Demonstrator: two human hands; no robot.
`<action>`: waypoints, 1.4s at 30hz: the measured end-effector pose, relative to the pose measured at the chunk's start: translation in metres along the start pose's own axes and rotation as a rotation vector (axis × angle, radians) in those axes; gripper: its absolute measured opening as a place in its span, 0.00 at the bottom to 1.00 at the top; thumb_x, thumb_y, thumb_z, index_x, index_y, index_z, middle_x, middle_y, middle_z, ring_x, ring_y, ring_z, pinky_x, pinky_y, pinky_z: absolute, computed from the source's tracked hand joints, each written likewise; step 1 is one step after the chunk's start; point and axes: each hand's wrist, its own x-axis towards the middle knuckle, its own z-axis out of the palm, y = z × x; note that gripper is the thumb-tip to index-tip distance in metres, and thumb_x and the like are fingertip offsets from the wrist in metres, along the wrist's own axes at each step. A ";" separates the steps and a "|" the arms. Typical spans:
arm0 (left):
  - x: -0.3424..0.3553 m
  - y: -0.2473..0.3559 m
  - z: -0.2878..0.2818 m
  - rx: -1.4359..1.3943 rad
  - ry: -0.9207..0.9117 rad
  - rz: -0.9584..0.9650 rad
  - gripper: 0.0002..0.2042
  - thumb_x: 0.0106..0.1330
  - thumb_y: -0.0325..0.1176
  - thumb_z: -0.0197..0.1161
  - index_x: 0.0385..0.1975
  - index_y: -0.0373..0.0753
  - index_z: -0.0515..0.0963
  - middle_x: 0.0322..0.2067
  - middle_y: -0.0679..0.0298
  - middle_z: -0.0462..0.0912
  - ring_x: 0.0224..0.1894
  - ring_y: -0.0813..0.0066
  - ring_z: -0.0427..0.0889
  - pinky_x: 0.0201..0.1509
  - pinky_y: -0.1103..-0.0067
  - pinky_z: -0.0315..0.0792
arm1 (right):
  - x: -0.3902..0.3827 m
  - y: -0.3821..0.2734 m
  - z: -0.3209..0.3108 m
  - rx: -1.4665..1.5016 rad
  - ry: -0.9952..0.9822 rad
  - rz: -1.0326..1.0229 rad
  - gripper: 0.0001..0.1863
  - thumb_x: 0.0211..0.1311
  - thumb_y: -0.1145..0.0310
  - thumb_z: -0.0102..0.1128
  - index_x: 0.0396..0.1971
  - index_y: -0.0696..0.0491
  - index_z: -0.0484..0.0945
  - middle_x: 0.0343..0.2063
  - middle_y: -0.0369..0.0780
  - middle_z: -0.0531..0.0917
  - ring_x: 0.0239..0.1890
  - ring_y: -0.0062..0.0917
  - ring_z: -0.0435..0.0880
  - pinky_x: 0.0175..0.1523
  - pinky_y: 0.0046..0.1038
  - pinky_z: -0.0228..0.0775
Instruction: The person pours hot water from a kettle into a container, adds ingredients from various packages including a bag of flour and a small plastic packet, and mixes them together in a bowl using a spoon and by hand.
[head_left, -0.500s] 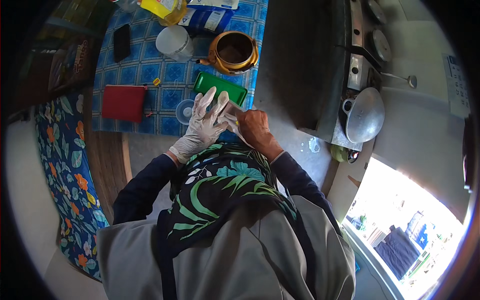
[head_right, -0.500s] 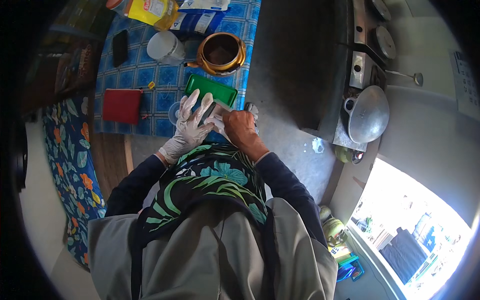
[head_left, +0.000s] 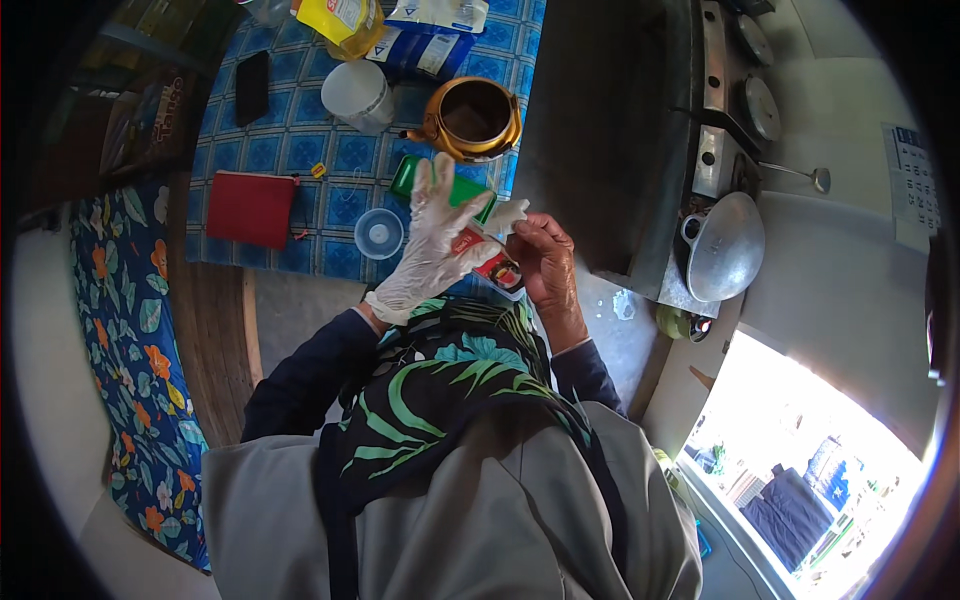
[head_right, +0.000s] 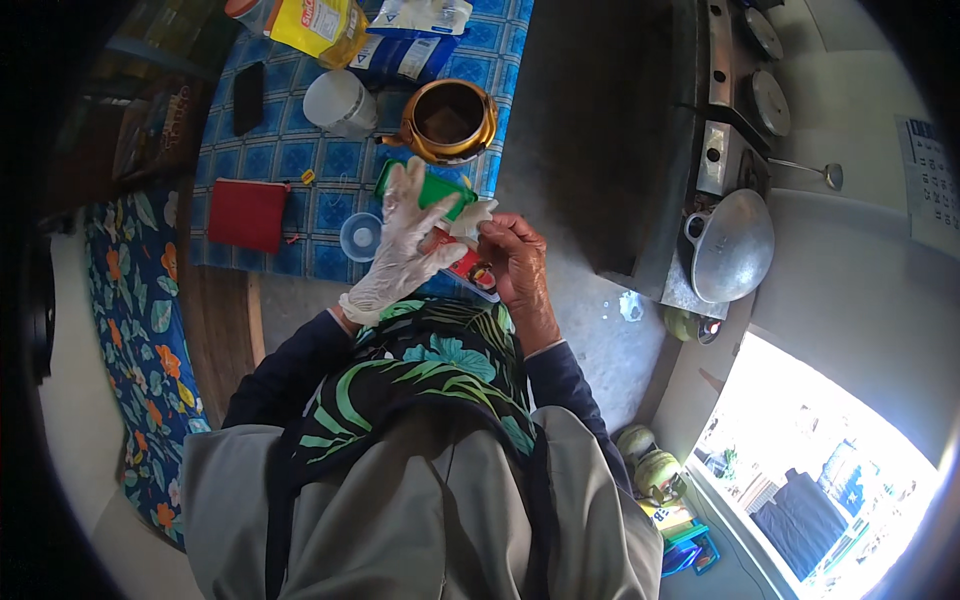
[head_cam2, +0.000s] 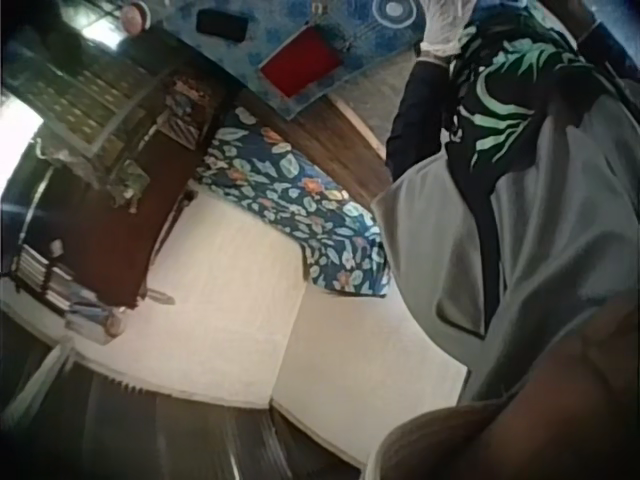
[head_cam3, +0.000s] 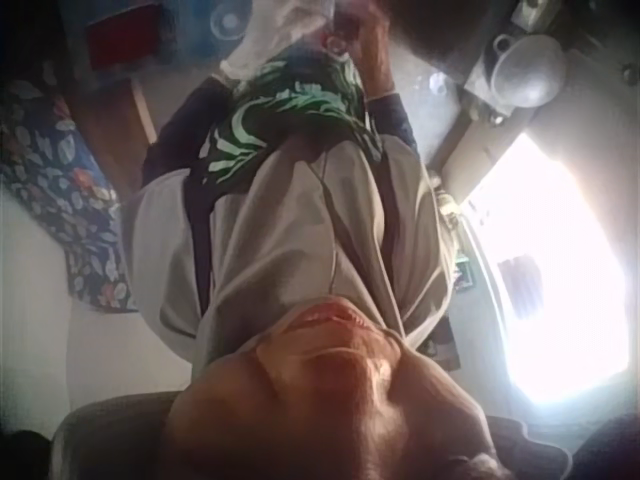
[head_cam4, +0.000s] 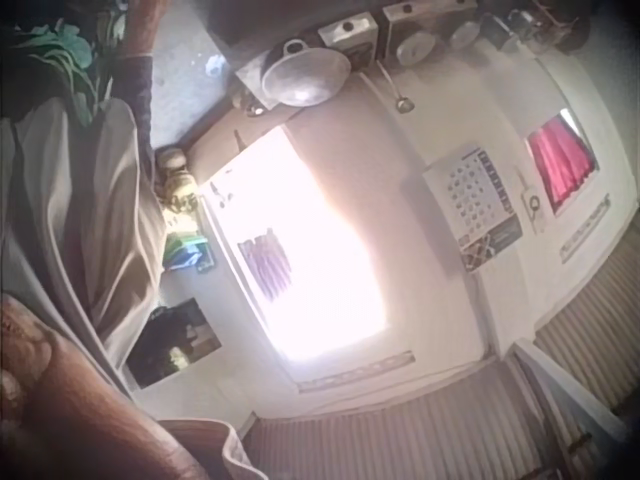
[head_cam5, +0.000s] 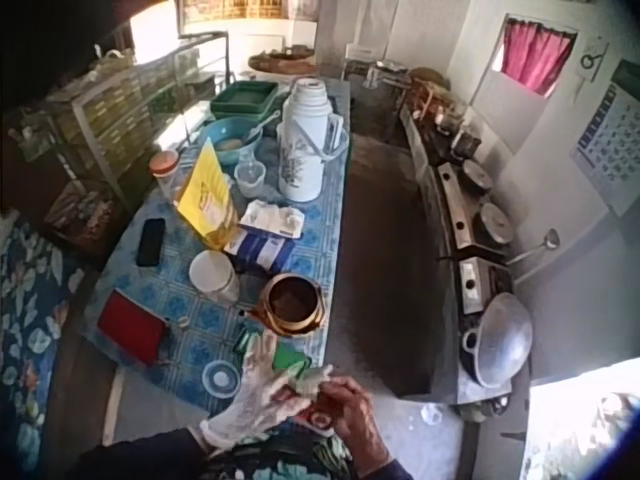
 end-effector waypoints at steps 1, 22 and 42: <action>0.000 -0.004 0.005 -0.002 -0.016 0.023 0.23 0.59 0.36 0.69 0.56 0.47 0.78 0.71 0.48 0.54 0.75 0.45 0.41 0.73 0.59 0.45 | -0.002 0.000 0.007 0.068 0.030 0.004 0.03 0.55 0.78 0.64 0.30 0.57 0.80 0.23 0.34 0.79 0.22 0.18 0.73 0.30 0.19 0.64; -0.012 0.012 -0.030 -0.445 -0.251 -0.029 0.11 0.75 0.25 0.47 0.53 0.31 0.70 0.48 0.58 0.76 0.41 0.77 0.77 0.50 0.83 0.71 | 0.017 -0.024 0.008 0.032 0.318 -0.078 0.04 0.56 0.74 0.58 0.27 0.51 0.72 0.21 0.35 0.77 0.16 0.16 0.70 0.18 0.17 0.55; -0.037 0.023 -0.037 -0.084 0.013 -0.023 0.01 0.64 0.24 0.61 0.32 0.38 0.77 0.31 0.62 0.80 0.41 0.63 0.81 0.65 0.57 0.61 | 0.107 -0.060 0.084 -0.552 -0.042 -0.072 0.10 0.63 0.68 0.61 0.38 0.59 0.80 0.25 0.41 0.85 0.15 0.16 0.74 0.17 0.18 0.58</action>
